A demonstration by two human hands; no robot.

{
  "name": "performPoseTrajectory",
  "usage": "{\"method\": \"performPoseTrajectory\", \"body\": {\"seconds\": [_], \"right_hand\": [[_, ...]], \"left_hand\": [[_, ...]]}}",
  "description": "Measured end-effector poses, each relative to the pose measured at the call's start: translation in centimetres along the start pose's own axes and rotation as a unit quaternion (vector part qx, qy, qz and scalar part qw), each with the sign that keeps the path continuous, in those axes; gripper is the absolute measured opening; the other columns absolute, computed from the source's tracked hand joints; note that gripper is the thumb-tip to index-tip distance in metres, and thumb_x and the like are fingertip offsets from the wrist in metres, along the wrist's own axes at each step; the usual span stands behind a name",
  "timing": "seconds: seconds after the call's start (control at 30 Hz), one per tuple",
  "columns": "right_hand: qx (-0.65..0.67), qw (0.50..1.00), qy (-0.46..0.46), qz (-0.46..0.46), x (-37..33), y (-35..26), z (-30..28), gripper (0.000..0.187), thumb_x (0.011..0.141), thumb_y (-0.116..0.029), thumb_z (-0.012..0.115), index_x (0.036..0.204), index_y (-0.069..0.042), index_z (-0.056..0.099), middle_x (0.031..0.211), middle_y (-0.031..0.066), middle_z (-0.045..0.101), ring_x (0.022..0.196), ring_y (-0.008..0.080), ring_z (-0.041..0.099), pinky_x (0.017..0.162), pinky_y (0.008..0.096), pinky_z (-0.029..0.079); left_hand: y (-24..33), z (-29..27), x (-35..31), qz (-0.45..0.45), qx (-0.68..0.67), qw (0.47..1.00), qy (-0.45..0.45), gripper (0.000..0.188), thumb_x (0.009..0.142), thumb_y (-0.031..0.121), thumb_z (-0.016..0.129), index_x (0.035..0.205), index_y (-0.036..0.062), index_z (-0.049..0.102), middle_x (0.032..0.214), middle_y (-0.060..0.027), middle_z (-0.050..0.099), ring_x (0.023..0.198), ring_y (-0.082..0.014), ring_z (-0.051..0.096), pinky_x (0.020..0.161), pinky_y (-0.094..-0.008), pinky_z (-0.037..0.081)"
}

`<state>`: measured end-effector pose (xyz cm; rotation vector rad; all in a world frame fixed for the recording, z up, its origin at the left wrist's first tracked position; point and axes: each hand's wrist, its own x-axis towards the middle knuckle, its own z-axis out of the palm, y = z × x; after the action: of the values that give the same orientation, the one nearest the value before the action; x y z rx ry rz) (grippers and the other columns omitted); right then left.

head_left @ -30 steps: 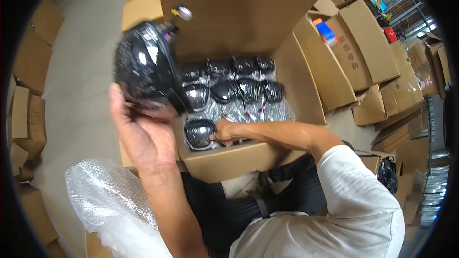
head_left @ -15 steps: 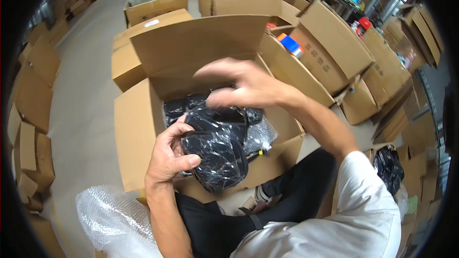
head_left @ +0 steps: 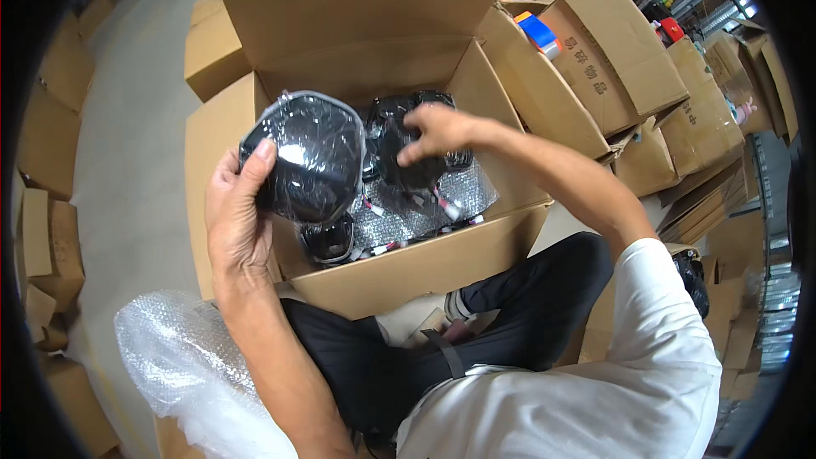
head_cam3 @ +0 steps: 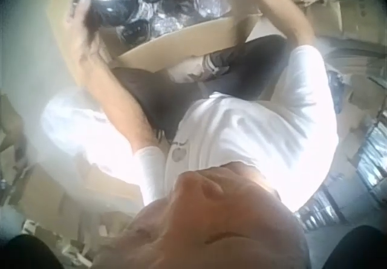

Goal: The person packs electronic components into cardboard boxes by hand, using bubble wrap as cushioning.

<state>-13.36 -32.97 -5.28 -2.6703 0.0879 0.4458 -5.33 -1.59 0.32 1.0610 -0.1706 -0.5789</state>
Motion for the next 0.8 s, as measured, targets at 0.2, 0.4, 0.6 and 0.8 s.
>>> {"method": "performPoseTrajectory", "body": {"seconds": [0.2, 0.4, 0.6, 0.8], "right_hand": [[0.613, 0.732, -0.245, 0.167, 2.5, 1.8, 16.0, 0.051, 0.088, -0.021, 0.077, 0.13, 0.001, 0.06, 0.12, 0.0097, 0.07, 0.109, 0.0212, 0.066, 0.094, 0.0348, 0.054], [0.721, 0.626, -0.199, 0.221, 2.1, 4.0, 18.8, 0.053, 0.095, -0.013, 0.068, 0.141, 0.001, 0.046, 0.14, 0.0114, 0.057, 0.126, 0.0225, 0.057, 0.111, 0.041, 0.046], [0.481, 0.816, -0.081, 0.308, 0.3, 3.4, 21.4, 0.06, 0.088, -0.041, 0.079, 0.117, 0.009, 0.062, 0.104, 0.0141, 0.068, 0.081, 0.0213, 0.066, 0.072, 0.0375, 0.059], [0.252, 0.88, -0.225, 0.333, 1.0, -0.5, 17.4, 0.061, 0.091, -0.048, 0.072, 0.109, 0.01, 0.064, 0.1, 0.0181, 0.068, 0.084, 0.0239, 0.068, 0.074, 0.0368, 0.057]], "left_hand": [[-0.3, 0.8, 0.3, 0.0, -0.041, 0.999, 0.001, 0.04, 0.085, 0.015, 0.082, 0.112, -0.0046, 0.059, 0.1, -0.0121, 0.069, 0.089, -0.0161, 0.067, 0.086, -0.0303, 0.056], [0.1, 0.0, 0.4, -0.009, -0.036, 0.999, 0.024, 0.041, 0.084, 0.015, 0.083, 0.109, -0.0046, 0.059, 0.098, -0.012, 0.068, 0.086, -0.0149, 0.067, 0.083, -0.0297, 0.057], [0.3, 0.5, 1.1, 0.001, -0.058, 0.998, 0.03, 0.035, 0.087, 0.015, 0.081, 0.109, -0.0041, 0.061, 0.098, -0.0118, 0.07, 0.086, -0.0151, 0.068, 0.082, -0.0289, 0.057], [-1.6, 1.0, 1.6, 0.008, -0.095, 0.994, 0.057, 0.03, 0.091, 0.018, 0.077, 0.108, -0.0021, 0.062, 0.096, -0.0095, 0.072, 0.082, -0.0147, 0.069, 0.079, -0.0285, 0.058]]}}
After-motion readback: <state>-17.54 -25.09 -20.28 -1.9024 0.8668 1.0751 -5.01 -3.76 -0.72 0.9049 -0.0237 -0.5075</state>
